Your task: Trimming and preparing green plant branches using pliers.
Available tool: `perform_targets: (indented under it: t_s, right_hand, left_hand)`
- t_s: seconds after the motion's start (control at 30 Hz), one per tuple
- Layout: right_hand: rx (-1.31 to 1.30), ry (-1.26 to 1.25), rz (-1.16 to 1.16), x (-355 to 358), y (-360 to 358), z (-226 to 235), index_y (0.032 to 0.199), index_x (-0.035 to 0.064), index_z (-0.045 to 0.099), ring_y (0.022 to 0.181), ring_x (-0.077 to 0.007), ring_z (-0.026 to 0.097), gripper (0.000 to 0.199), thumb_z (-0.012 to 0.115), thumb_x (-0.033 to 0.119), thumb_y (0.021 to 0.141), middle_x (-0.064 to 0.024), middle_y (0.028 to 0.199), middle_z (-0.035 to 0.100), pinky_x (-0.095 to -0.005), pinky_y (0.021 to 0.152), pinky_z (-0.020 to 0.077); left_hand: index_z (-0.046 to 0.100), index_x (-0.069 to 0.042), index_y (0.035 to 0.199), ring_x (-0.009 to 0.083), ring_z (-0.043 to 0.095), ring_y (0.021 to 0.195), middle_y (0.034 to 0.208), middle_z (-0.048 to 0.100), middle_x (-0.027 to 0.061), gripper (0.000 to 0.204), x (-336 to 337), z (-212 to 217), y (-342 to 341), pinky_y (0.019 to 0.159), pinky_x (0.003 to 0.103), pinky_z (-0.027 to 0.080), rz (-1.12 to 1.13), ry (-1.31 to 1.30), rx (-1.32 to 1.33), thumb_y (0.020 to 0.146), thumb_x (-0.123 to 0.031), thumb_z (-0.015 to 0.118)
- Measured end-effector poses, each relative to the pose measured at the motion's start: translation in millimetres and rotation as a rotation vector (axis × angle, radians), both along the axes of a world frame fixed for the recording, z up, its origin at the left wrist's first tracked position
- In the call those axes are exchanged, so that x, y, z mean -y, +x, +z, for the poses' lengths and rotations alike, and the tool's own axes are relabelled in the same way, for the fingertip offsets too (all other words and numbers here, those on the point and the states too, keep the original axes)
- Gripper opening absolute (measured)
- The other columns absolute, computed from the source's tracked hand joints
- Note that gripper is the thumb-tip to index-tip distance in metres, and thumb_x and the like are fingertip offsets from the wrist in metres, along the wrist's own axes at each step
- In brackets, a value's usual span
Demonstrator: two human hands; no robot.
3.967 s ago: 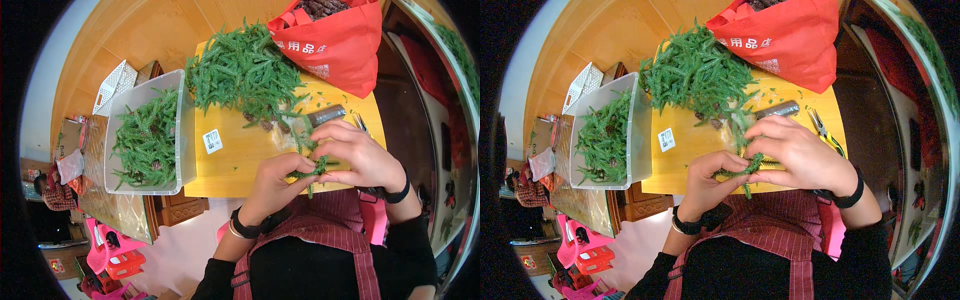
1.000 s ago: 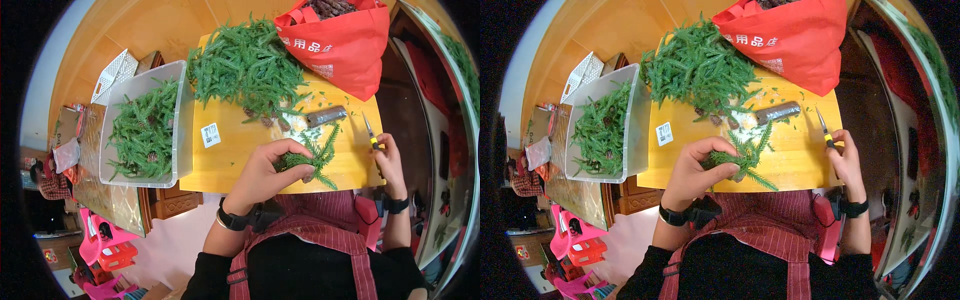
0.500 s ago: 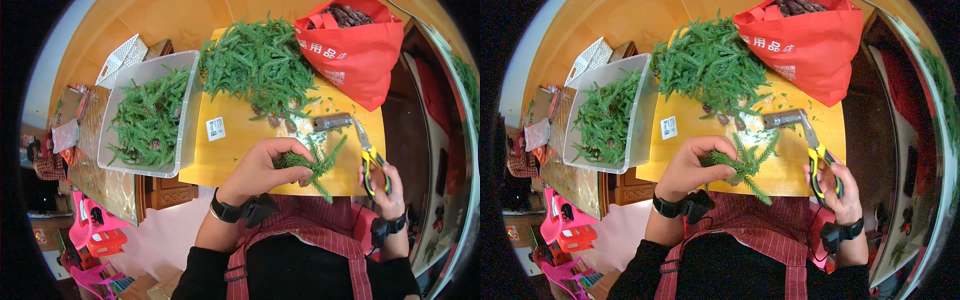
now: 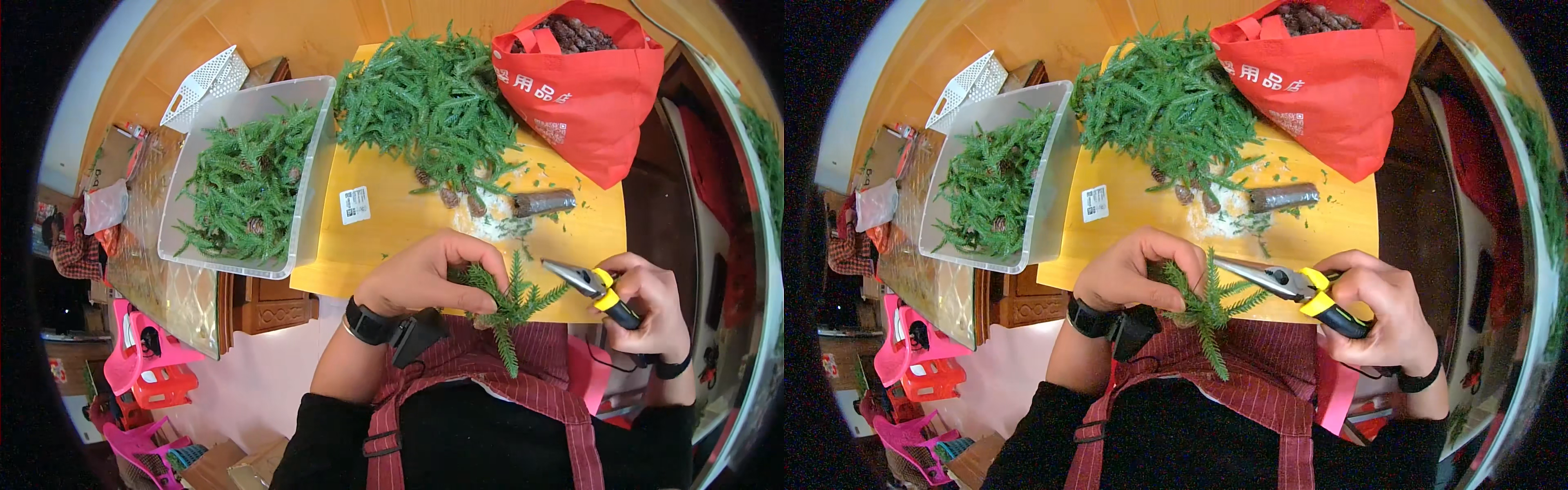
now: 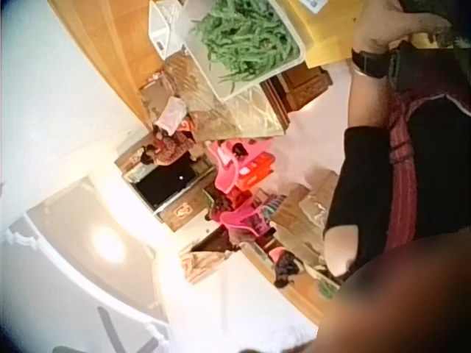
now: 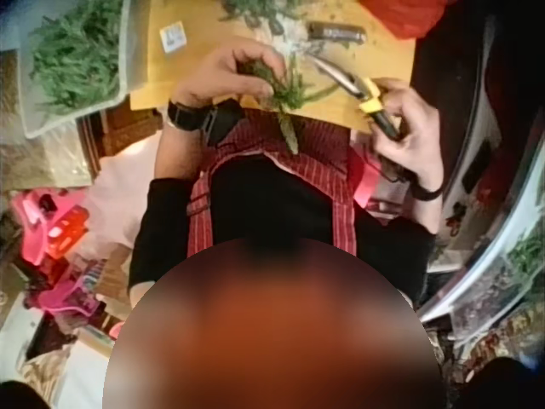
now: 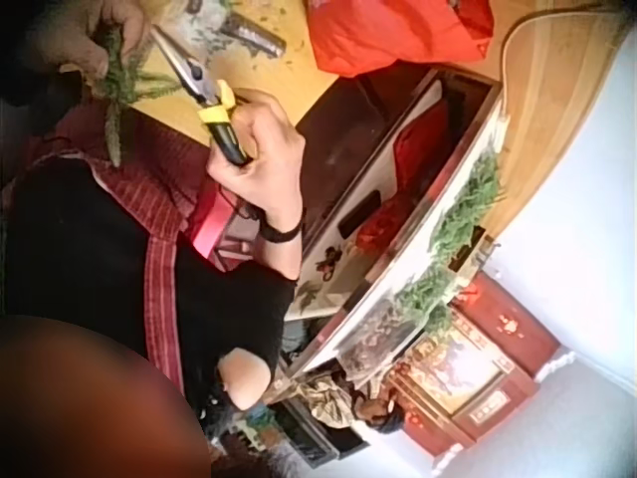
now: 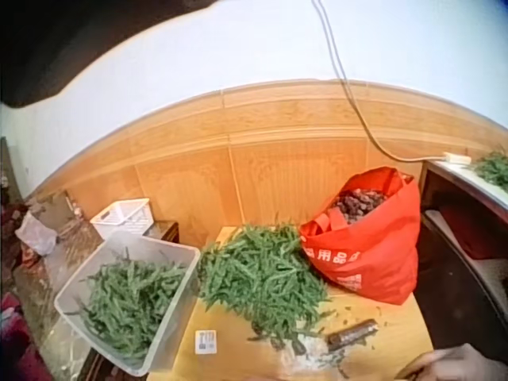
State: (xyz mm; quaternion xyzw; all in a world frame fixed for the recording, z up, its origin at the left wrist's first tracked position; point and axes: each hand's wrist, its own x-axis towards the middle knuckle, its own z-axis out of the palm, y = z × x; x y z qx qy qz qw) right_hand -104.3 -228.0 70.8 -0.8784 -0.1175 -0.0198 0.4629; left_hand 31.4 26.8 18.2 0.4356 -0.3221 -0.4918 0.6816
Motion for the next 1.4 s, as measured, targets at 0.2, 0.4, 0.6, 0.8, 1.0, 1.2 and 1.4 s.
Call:
perform_targets:
  t_s: [0.2,0.4,0.6,0.8,1.0,1.2,1.4]
  right_hand:
    - [0.157,-0.242,0.167,0.7,7.4,-1.9,0.062,0.0069,0.046,0.087,-0.0339,0.059,0.016,0.061,0.005,0.055,-0.0058,0.071,0.058,-0.0376,0.072,0.0471]
    - [0.125,-0.265,0.285,0.6,11.4,7.1,0.067,0.0047,0.053,0.095,-0.0303,0.057,0.015,0.065,0.005,0.057,-0.0052,0.074,0.059,-0.0376,0.076,0.0466]
    - [0.131,-0.265,0.306,1.7,14.9,5.5,0.066,0.0054,0.052,0.093,-0.0295,0.058,0.016,0.066,0.005,0.058,-0.0047,0.071,0.058,-0.0369,0.074,0.0466]
    - [0.139,-0.250,0.338,0.9,18.1,2.0,0.066,0.0054,0.051,0.090,-0.0294,0.058,0.016,0.066,0.004,0.058,-0.0054,0.068,0.057,-0.0361,0.071,0.0470]
    - [0.166,-0.239,0.339,3.6,19.5,-1.2,0.063,0.0070,0.052,0.086,-0.0280,0.060,0.016,0.065,0.003,0.054,-0.0031,0.068,0.057,-0.0347,0.069,0.0472]
    - [0.176,-0.258,0.345,6.8,18.0,-3.1,0.062,0.0075,0.050,0.081,-0.0273,0.061,0.018,0.066,0.004,0.054,-0.0041,0.067,0.057,-0.0334,0.063,0.0475]
    - [0.165,-0.236,0.211,5.2,13.6,-3.0,0.061,0.0068,0.048,0.076,-0.0288,0.061,0.019,0.065,0.005,0.053,-0.0131,0.075,0.059,-0.0326,0.060,0.0478]
  left_hand:
    - [0.059,0.001,0.082,0.0159,0.053,0.077,0.081,0.058,0.0069,0.016,0.0,-1.7,-0.7,0.069,0.027,0.040,-0.072,-0.027,-0.016,0.069,-0.003,0.069]
    - [0.060,0.000,0.082,0.0161,0.052,0.078,0.081,0.058,0.0066,0.017,3.8,-4.1,1.3,0.071,0.027,0.039,-0.125,-0.064,0.007,0.069,-0.003,0.069]
    - [0.059,0.001,0.084,0.0163,0.051,0.077,0.081,0.057,0.0061,0.017,4.8,-5.1,1.0,0.070,0.028,0.038,-0.160,-0.068,0.020,0.071,-0.004,0.069]
    - [0.058,0.002,0.083,0.0161,0.050,0.077,0.080,0.056,0.0060,0.018,3.4,-4.8,0.8,0.071,0.028,0.038,-0.203,-0.018,-0.067,0.070,-0.004,0.069]
    - [0.059,0.002,0.083,0.0165,0.050,0.076,0.080,0.056,0.0063,0.018,3.6,-7.6,1.7,0.071,0.029,0.038,-0.243,-0.019,-0.074,0.071,-0.005,0.070]
    - [0.059,0.002,0.084,0.0162,0.051,0.077,0.080,0.057,0.0064,0.018,3.9,-4.7,2.1,0.072,0.028,0.038,-0.241,-0.048,-0.035,0.071,-0.005,0.069]
    - [0.059,0.001,0.084,0.0116,0.052,0.078,0.082,0.057,0.0047,0.015,2.6,0.3,0.0,0.070,0.024,0.040,-0.078,0.054,0.015,0.072,0.000,0.067]
